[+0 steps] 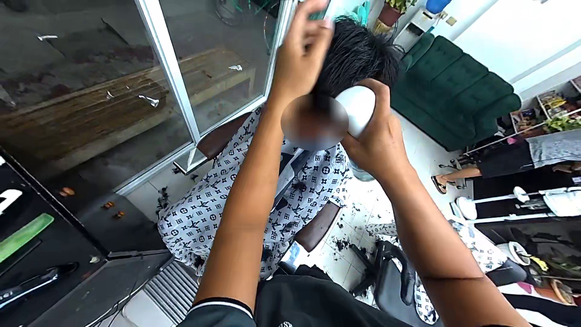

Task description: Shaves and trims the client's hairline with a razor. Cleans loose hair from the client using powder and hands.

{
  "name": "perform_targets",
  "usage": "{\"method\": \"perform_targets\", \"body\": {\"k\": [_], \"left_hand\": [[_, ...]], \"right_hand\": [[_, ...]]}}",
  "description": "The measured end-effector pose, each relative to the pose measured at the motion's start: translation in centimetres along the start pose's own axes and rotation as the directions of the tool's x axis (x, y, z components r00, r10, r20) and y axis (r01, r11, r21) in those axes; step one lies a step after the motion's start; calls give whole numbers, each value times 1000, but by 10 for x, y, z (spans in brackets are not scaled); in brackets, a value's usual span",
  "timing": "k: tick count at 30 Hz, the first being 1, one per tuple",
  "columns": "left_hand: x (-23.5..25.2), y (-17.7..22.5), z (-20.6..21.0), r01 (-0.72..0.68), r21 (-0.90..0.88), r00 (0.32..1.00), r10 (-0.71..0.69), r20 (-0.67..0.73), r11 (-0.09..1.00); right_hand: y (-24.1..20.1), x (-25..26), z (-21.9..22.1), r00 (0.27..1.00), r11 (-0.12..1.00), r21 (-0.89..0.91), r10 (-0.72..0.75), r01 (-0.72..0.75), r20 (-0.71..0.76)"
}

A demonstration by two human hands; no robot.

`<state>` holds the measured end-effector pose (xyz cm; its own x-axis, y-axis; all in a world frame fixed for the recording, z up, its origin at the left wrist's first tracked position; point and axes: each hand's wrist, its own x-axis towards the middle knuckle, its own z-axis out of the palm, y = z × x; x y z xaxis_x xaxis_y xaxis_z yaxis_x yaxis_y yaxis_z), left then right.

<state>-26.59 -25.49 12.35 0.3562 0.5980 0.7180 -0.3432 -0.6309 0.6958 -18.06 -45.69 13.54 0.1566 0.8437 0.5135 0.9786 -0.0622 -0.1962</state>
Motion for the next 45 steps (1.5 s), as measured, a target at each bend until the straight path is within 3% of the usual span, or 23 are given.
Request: {"method": "perform_targets", "body": {"k": [2, 3, 6, 7, 9, 11, 12, 14, 16, 19, 21, 24, 26, 27, 28, 29, 31, 32, 34, 36, 37, 40, 45], "left_hand": [[6, -4, 8, -46, 219, 952, -24, 304, 975], [3, -9, 6, -87, 287, 926, -29, 377, 954], [-16, -24, -30, -159, 323, 908, 10, 418, 933], [-24, -25, -44, -98, 363, 930, -46, 366, 927], [-40, -16, -51, 118, 431, 983, -167, 77, 895], [-49, 4, -20, 137, 407, 974, -47, -223, 903], [-52, 15, 4, 48, 405, 972, 50, -229, 913], [-60, 27, 52, -121, 512, 991, 132, 14, 850], [-61, 24, 75, -217, 629, 961, 49, 273, 747], [-62, 9, 48, -304, 562, 942, 155, 297, 769], [-71, 6, 16, -248, 474, 961, 150, 234, 845], [-82, 11, -15, 93, 259, 995, -80, -59, 961], [-74, 19, -18, 223, 164, 909, -144, -392, 961], [-64, 25, -11, 217, 198, 866, -95, -490, 956], [-52, 31, 3, 160, 282, 871, 0, -492, 946], [-39, 37, 24, 68, 375, 909, 97, -405, 925], [-17, 46, 75, -120, 558, 981, 184, -60, 821], [-7, 45, 98, -227, 644, 974, 158, 163, 731], [13, 31, 123, -411, 750, 868, -31, 496, 518], [28, 18, 122, -340, 850, 845, -266, 464, 402], [28, 16, 119, -304, 878, 854, -304, 423, 369], [11, 12, 118, -456, 800, 814, -181, 552, 389], [-25, 19, 62, -416, 706, 890, 97, 446, 573]], "right_hand": [[2, -19, -11, 1000, 1000, -20, 8, -8, -4], [5, -29, -19, 1000, 999, -23, 23, -24, -9], [22, -60, -44, 994, 996, 11, 85, -84, -63], [28, -68, -51, 991, 995, 29, 99, -97, -88], [35, -78, -58, 986, 993, 57, 111, -105, -126], [39, -78, -56, 983, 992, 78, 109, -98, -148], [42, -74, -52, 982, 991, 86, 110, -98, -155], [51, -64, -41, 978, 988, 91, 136, -123, -159], [61, -59, -37, 978, 985, 94, 157, -145, -136], [81, -62, -46, 989, 987, 145, 88, -71, -116], [92, -63, -47, 990, 977, 214, 25, 6, -139], [100, -55, -43, 980, 938, 330, -41, 104, -193], [108, -43, -40, 974, 918, 374, -48, 131, -223], [112, -37, -37, 972, 913, 385, -43, 133, -232], [117, -32, -34, 972, 909, 398, -32, 124, -232], [121, -27, -30, 974, 904, 414, -13, 108, -226], [130, -24, -23, 979, 897, 439, 38, 55, -200], [134, -25, -21, 978, 893, 449, 63, 34, -199], [145, -32, -22, 973, 893, 451, 94, 12, -212], [155, -44, -24, 966, 891, 453, 126, -11, -225], [158, -50, -25, 963, 889, 458, 142, -22, -228], [167, -60, -28, 960, 881, 472, 154, -26, -234], [175, -59, -32, 961, 803, 591, 104, 71, -257]]}}
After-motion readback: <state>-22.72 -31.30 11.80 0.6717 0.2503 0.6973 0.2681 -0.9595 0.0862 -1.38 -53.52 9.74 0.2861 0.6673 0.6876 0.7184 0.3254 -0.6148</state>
